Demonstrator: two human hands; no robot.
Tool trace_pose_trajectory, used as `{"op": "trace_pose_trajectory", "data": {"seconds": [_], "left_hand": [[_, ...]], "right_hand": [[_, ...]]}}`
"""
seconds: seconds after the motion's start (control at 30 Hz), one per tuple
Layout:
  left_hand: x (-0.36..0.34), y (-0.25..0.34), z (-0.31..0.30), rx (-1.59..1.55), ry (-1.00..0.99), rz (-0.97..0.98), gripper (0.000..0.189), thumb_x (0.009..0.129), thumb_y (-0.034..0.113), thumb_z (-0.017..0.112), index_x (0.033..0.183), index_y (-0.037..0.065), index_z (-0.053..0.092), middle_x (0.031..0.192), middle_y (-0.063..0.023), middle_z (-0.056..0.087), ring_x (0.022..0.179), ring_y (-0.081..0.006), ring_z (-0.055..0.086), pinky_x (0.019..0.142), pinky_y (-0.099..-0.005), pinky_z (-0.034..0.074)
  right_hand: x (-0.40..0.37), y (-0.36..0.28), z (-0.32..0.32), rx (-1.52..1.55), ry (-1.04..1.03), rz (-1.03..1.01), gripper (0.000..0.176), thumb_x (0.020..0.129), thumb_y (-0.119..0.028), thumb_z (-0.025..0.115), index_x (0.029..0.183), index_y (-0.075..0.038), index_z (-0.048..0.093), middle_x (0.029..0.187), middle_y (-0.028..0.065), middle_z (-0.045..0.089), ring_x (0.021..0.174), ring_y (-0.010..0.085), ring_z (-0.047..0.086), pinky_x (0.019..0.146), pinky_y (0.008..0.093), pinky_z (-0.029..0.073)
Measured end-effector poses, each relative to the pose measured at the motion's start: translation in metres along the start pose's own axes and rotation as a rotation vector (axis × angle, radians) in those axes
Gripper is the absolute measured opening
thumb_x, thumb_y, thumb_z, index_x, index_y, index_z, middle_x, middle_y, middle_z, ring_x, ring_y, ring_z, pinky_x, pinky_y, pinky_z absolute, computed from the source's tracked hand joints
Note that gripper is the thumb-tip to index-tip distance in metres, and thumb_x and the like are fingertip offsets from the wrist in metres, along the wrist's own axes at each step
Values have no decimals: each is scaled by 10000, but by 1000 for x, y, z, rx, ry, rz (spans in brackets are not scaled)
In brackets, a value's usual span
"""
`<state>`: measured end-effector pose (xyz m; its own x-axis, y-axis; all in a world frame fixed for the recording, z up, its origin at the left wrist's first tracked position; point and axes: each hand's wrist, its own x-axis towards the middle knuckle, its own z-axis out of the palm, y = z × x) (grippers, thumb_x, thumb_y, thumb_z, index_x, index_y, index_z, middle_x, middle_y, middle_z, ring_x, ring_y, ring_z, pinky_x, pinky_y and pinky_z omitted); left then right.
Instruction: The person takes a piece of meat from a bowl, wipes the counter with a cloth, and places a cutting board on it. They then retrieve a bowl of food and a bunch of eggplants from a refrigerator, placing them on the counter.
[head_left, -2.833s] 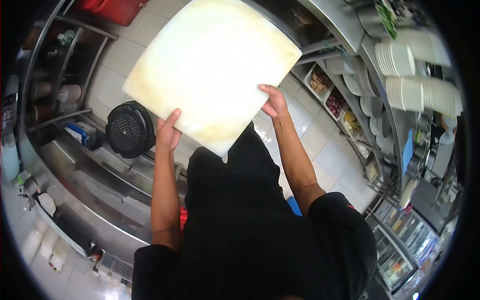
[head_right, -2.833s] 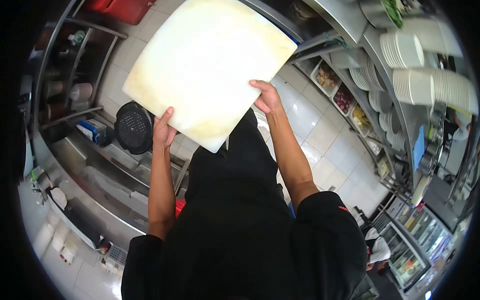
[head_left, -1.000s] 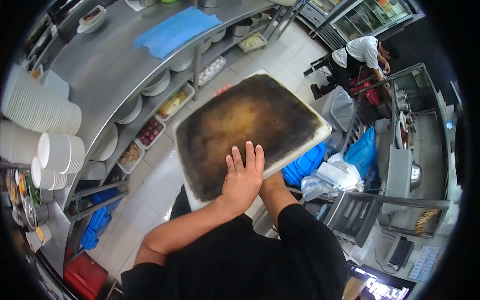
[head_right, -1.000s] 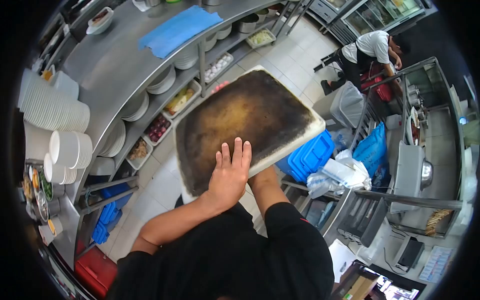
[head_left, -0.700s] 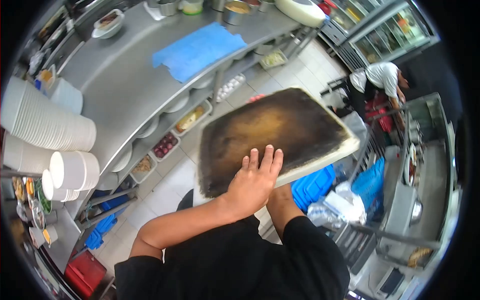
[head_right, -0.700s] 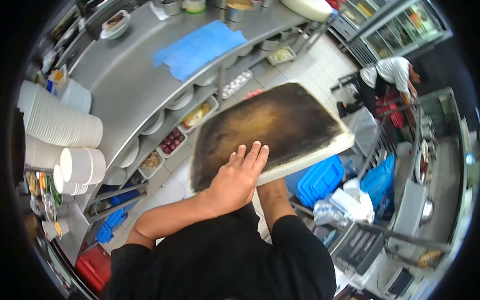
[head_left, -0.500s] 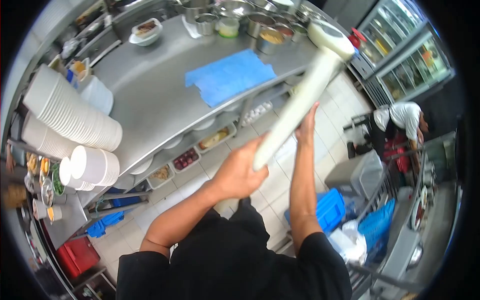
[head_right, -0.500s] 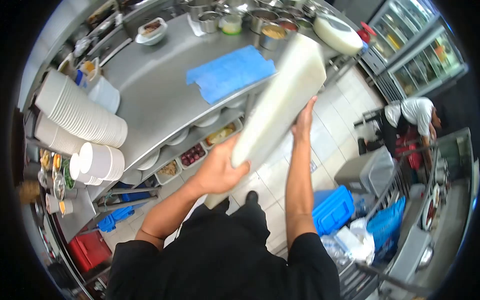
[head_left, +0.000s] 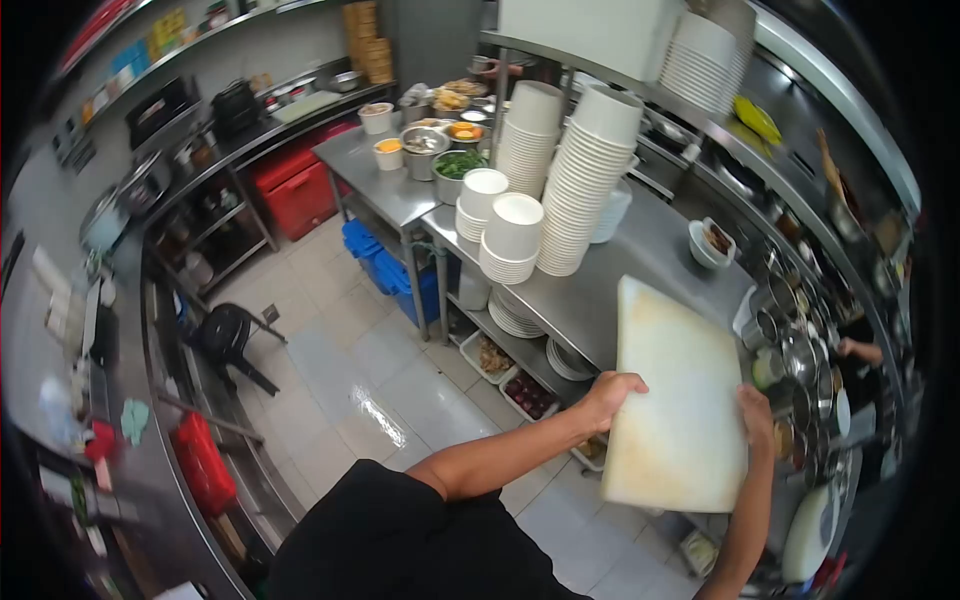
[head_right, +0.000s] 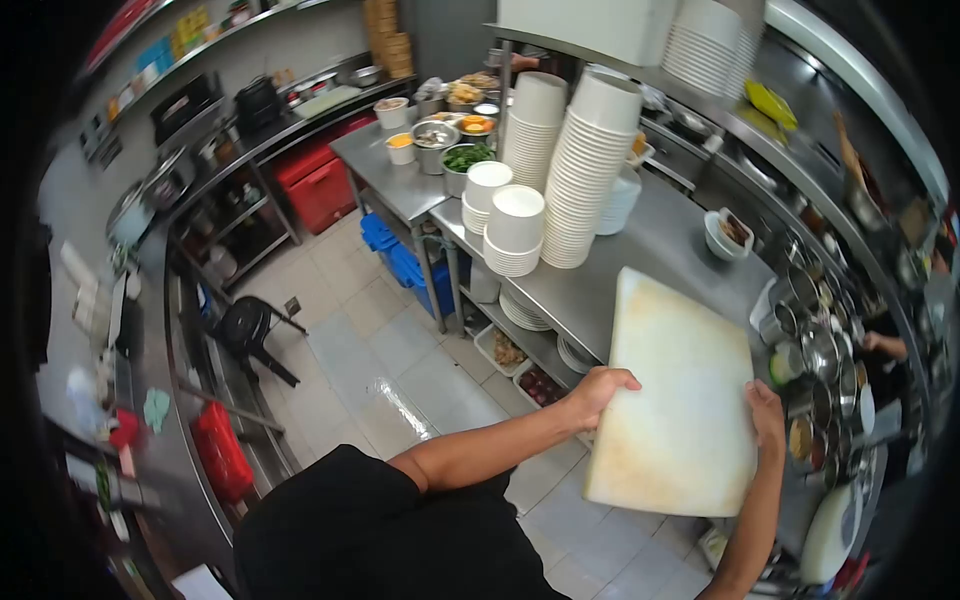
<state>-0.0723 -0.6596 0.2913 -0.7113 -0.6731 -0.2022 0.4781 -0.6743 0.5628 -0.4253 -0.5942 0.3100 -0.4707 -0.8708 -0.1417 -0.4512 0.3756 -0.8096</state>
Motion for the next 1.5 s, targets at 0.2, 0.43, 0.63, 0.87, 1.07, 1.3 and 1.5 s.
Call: {"op": "trace_pose_trajectory", "data": {"seconds": [0.2,0.43,0.63,0.87,1.07,1.3,1.5], "left_hand": [[41,-12,-7,-191,125,61,393,745,48,525,1091,-131,471,1026,-207,566,929,-310,605,818,-418,530],[146,-43,-15,-246,228,241,323,731,15,537,1047,-52,531,988,-140,572,886,-264,600,835,-403,512],[192,-77,-21,-173,201,139,105,760,35,570,862,37,549,853,-90,570,871,-243,584,832,-406,485],[175,-138,54,-25,474,293,193,798,16,569,965,-66,521,958,-118,567,881,-223,586,779,-319,496],[167,-197,76,-94,475,261,203,807,8,564,994,-60,524,1002,-117,567,932,-216,577,821,-320,489],[154,-245,83,-136,405,115,208,851,109,538,1019,-11,511,1019,-104,589,961,-214,591,863,-336,501],[142,-264,74,146,283,-153,334,908,277,518,1084,-7,512,1017,-142,616,935,-248,634,769,-348,555]], "right_hand": [[76,-41,5,-55,-378,-8,453,928,-328,505,1212,23,545,1180,87,593,1065,152,531,920,281,395],[99,-29,-35,-5,206,-501,481,944,-335,457,1245,36,513,1211,158,574,1150,211,519,979,303,372],[-19,38,-70,216,382,-314,404,943,-348,497,1150,-14,590,1068,75,626,976,136,573,821,275,450],[-74,162,-46,520,202,116,474,957,-411,441,1152,-2,579,1058,79,624,951,139,573,779,274,456],[-71,151,-40,841,4,239,510,970,-426,382,1248,-12,490,1090,94,590,935,151,574,747,288,476],[-72,181,-35,858,85,93,399,960,-320,452,1245,-50,522,906,30,609,749,80,541,624,238,472],[-70,200,-41,767,192,162,345,953,-299,474,1176,-56,577,756,-24,581,597,46,495,484,217,424]]}}
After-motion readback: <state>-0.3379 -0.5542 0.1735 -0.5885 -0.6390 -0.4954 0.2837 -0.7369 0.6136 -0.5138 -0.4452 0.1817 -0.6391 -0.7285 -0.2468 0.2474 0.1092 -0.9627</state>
